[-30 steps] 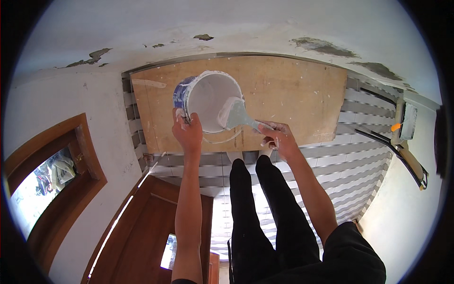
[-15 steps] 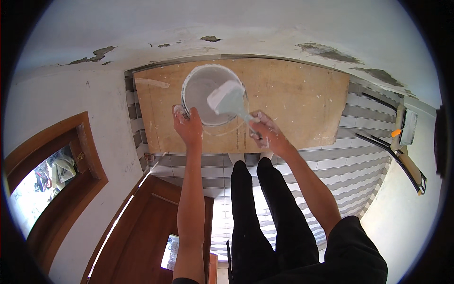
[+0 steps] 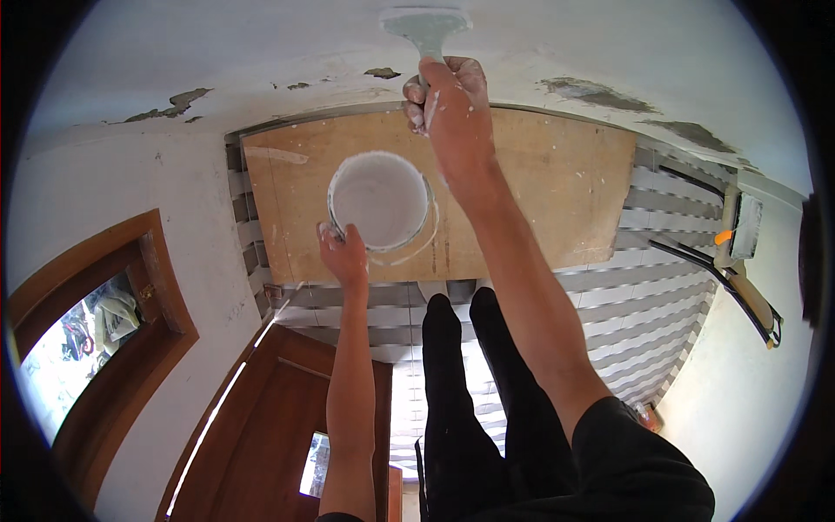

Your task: Applying wall putty or filler to patch holes or damaged sections of a wall using a putty knife.

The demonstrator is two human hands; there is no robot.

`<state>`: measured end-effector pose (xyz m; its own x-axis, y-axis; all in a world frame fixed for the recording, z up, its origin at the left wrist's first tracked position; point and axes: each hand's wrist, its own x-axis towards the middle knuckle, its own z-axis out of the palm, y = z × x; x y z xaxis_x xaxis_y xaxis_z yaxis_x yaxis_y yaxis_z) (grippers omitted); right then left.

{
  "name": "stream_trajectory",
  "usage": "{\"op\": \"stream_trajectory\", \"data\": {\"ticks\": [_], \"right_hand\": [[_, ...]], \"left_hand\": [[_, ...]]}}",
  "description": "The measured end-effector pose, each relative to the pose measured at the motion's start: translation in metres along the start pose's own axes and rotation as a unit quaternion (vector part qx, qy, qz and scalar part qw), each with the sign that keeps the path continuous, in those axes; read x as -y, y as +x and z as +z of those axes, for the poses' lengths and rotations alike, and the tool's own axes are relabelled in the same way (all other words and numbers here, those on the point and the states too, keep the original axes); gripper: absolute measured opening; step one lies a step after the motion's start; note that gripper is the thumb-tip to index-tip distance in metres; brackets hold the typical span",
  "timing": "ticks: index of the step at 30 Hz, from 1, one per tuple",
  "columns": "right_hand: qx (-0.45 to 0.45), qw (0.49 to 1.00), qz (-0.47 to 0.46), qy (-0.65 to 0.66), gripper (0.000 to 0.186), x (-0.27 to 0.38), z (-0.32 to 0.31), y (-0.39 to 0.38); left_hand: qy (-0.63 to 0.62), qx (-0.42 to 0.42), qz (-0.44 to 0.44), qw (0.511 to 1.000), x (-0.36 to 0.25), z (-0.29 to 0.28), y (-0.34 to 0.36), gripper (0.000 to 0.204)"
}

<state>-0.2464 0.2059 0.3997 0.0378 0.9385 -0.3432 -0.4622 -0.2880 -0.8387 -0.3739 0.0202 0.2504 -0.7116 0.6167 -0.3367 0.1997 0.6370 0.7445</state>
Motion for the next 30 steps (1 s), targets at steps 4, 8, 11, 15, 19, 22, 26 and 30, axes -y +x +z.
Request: {"op": "stream_trajectory", "data": {"ticks": [4,8,11,15,19,22,26,30], "right_hand": [[0.03,0.998,-0.038,0.027,0.025,0.039,0.013,-0.034],[0.045,0.995,-0.09,-0.011,0.027,0.058,0.009,-0.056],[0.062,0.986,-0.153,-0.026,0.036,0.04,-0.004,-0.04],[0.046,0.982,-0.17,-0.071,0.035,-0.028,-0.042,0.019],[-0.002,0.991,-0.105,-0.085,0.035,-0.1,-0.071,0.036],[-0.011,0.997,-0.021,-0.071,0.034,-0.125,-0.086,0.032],[-0.011,0.993,0.054,-0.103,0.034,-0.12,-0.099,0.039],[-0.013,0.989,0.096,-0.108,0.033,-0.064,-0.051,0.035]], "left_hand": [[0.042,-0.01,0.014,0.999,0.028,-0.018,-0.014,0.041],[0.029,-0.074,0.058,0.995,0.042,-0.028,-0.03,0.017],[0.105,-0.036,0.078,0.991,0.056,-0.043,-0.032,0.015],[0.004,-0.016,0.001,1.0,0.062,-0.044,-0.038,0.015],[0.008,-0.023,-0.002,1.0,0.081,-0.05,-0.038,0.021],[0.015,-0.016,-0.009,1.0,0.092,-0.05,-0.037,0.03],[0.046,-0.024,0.022,0.998,0.074,-0.041,-0.045,0.033],[0.043,0.017,0.006,0.999,0.079,-0.055,-0.043,0.04]]}}
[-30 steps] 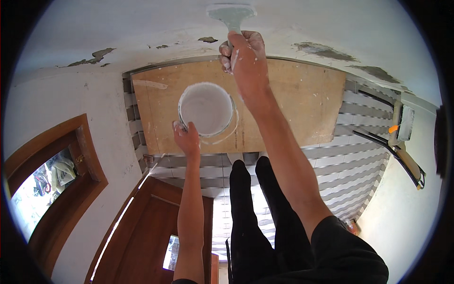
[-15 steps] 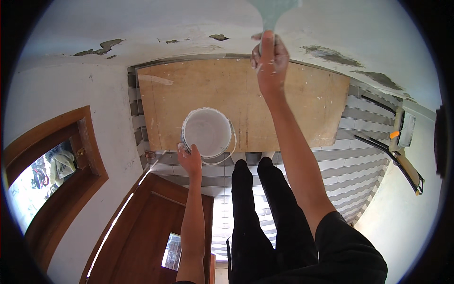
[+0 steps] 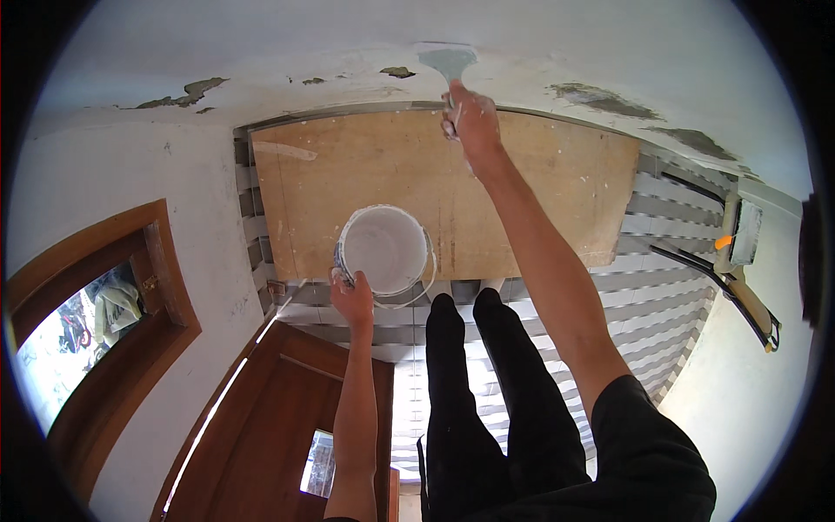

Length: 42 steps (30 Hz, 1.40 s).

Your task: Applying wall putty or filler to patch holes or damaged sections of a wall using a putty knife.

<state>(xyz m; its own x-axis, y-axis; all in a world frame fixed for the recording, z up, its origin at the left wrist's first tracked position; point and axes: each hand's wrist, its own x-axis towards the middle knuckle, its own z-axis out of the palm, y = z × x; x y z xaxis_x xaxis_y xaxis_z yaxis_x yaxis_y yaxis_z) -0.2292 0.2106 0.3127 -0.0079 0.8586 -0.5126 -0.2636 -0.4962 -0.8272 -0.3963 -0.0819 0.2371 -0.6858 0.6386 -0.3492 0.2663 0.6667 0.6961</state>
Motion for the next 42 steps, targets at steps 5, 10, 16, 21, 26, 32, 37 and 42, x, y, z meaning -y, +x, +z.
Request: {"op": "stream_trajectory", "data": {"ticks": [5,10,16,21,26,32,37,42], "right_hand": [[0.014,0.998,-0.036,0.057,0.031,0.067,0.029,-0.044],[0.028,0.99,-0.103,0.096,0.035,0.115,0.031,-0.097],[0.019,0.966,-0.252,0.048,0.038,0.155,-0.004,-0.111],[-0.027,0.975,-0.223,-0.002,0.038,0.09,-0.04,-0.06],[-0.063,0.995,-0.069,0.032,0.037,0.02,-0.068,-0.04],[-0.06,0.993,-0.101,-0.012,0.032,0.112,-0.062,-0.057],[-0.047,0.991,-0.125,0.017,0.033,0.176,-0.05,-0.101],[-0.02,0.981,-0.193,0.022,0.035,0.212,-0.046,-0.134]], "left_hand": [[0.001,-0.045,0.035,0.998,-0.012,0.002,-0.01,0.025],[-0.01,-0.07,0.039,0.997,0.005,-0.005,-0.017,0.024],[-0.129,-0.004,-0.106,0.986,-0.003,-0.015,-0.023,0.025],[-0.185,-0.021,-0.212,0.96,0.018,-0.006,-0.028,0.025],[-0.192,-0.035,-0.225,0.955,0.043,-0.011,-0.039,0.03],[-0.186,-0.051,-0.229,0.954,0.047,-0.018,-0.048,0.033],[-0.15,-0.044,-0.238,0.958,0.039,-0.013,-0.052,0.032],[-0.173,-0.035,-0.209,0.962,0.045,-0.013,-0.05,0.027]]}}
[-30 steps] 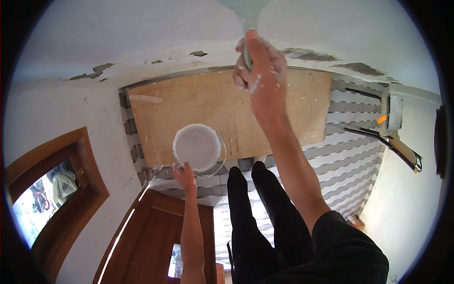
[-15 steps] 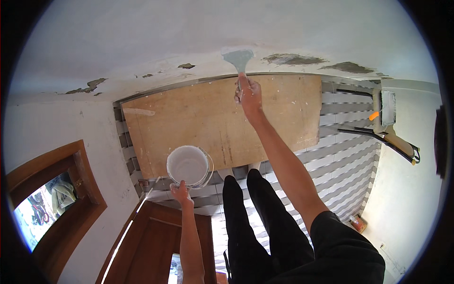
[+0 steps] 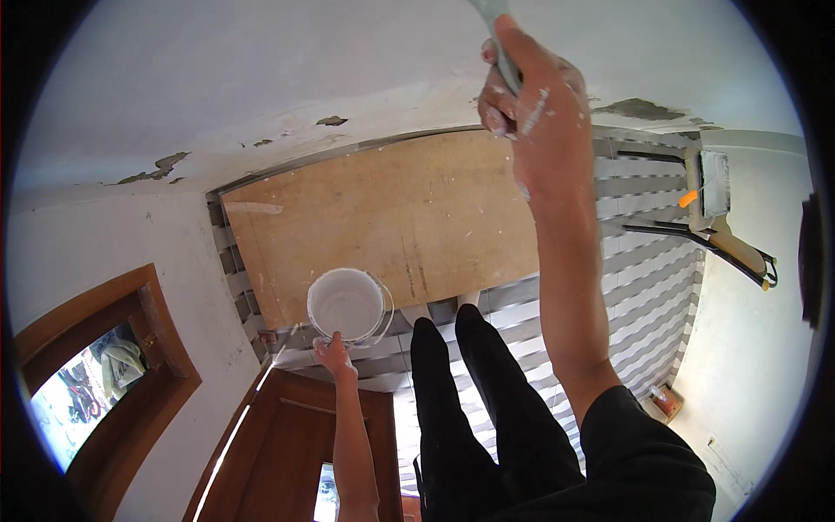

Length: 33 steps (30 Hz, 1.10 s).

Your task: Applying wall putty or filler to patch holes or damaged sections of a wall using a putty knife.

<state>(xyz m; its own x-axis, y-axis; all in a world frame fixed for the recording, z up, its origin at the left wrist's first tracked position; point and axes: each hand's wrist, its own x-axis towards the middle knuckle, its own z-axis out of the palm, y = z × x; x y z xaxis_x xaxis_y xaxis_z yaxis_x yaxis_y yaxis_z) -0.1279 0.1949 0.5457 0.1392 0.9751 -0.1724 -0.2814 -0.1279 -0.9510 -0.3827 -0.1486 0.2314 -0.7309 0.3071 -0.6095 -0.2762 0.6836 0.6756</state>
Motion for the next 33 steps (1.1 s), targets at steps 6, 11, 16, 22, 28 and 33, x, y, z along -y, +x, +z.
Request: {"op": "stream_trajectory", "data": {"ticks": [6,11,16,22,28,33], "right_hand": [[-0.041,0.987,-0.142,-0.068,0.047,-0.027,-0.022,0.027],[-0.055,0.994,-0.097,-0.017,0.05,-0.137,-0.063,0.071],[-0.053,0.998,-0.021,-0.009,0.05,-0.204,-0.088,0.067],[-0.062,0.995,0.075,-0.037,0.05,-0.244,-0.11,0.054],[-0.053,0.983,0.045,-0.169,0.051,-0.187,-0.1,0.066],[-0.086,0.987,0.096,-0.097,0.039,-0.101,-0.064,0.055]], "left_hand": [[-0.065,0.021,-0.021,0.997,-0.021,0.02,-0.021,0.024],[-0.014,0.021,-0.013,1.0,-0.015,0.02,-0.019,0.026],[-0.022,0.021,-0.029,0.999,-0.016,0.027,-0.027,0.029],[0.018,0.002,0.008,1.0,-0.004,0.02,-0.021,0.032],[0.029,0.031,-0.005,0.999,0.009,0.005,-0.011,0.032],[0.06,0.015,0.004,0.998,0.005,0.006,-0.018,0.036]]}}
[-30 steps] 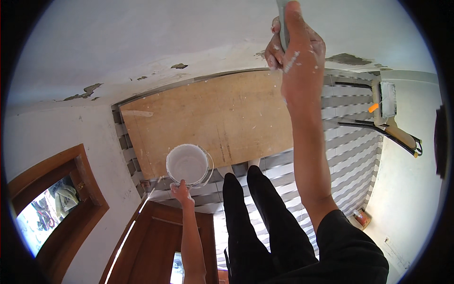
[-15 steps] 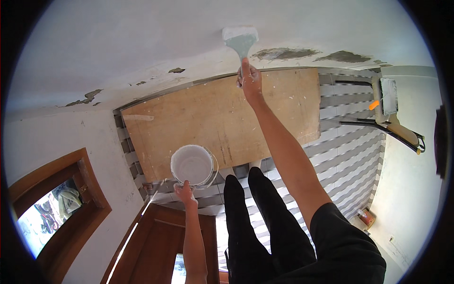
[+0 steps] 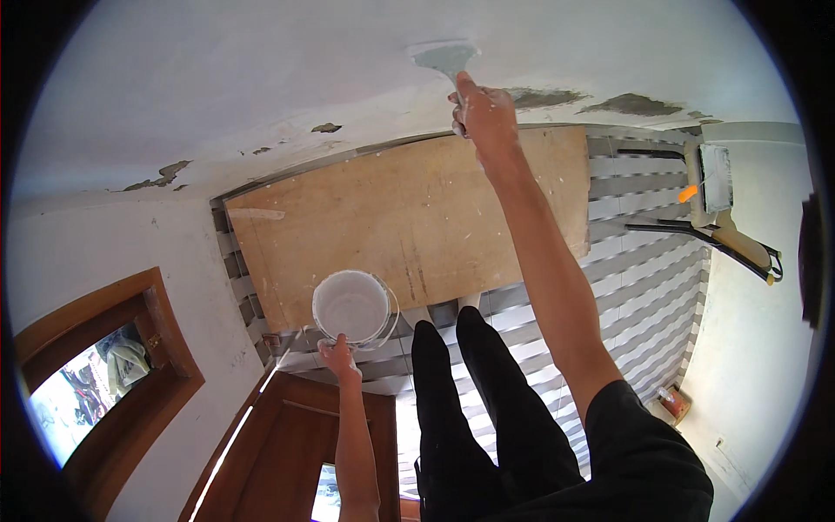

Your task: Applying wall putty or filler to patch holes or damaged sections of a wall using a putty knife.

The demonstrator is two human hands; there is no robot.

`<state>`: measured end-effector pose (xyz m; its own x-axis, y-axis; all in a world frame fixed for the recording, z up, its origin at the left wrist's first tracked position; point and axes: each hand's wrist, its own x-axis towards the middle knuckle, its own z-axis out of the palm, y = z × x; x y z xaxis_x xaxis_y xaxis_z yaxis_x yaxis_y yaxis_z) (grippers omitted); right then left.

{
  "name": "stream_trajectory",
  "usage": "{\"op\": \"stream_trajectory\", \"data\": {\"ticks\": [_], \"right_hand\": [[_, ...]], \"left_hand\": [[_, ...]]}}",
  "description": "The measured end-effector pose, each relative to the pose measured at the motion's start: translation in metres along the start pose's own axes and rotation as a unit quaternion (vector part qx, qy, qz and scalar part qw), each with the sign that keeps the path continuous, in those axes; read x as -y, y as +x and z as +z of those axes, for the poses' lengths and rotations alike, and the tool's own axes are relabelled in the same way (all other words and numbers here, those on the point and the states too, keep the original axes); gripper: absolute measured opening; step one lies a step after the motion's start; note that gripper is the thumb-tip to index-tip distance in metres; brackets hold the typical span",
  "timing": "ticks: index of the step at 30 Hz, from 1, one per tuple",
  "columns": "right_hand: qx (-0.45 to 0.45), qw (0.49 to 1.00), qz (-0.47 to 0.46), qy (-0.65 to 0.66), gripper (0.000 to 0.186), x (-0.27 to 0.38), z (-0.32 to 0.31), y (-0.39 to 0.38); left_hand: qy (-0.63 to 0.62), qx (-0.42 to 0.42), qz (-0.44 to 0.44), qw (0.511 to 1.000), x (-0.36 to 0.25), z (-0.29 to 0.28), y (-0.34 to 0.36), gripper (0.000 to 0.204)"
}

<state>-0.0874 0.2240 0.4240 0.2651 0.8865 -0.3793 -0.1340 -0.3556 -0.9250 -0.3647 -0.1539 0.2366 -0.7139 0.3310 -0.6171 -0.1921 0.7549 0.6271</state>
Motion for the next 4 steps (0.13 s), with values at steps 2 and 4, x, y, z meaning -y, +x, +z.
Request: {"op": "stream_trajectory", "data": {"ticks": [2,4], "right_hand": [[-0.005,0.999,-0.033,0.015,0.039,0.024,0.002,-0.017],[0.001,0.995,-0.09,0.036,0.04,0.046,0.007,-0.036]], "left_hand": [[0.023,-0.016,-0.011,1.0,-0.005,0.004,-0.004,0.04],[0.049,-0.039,-0.025,0.998,-0.005,-0.001,-0.005,0.045]]}}
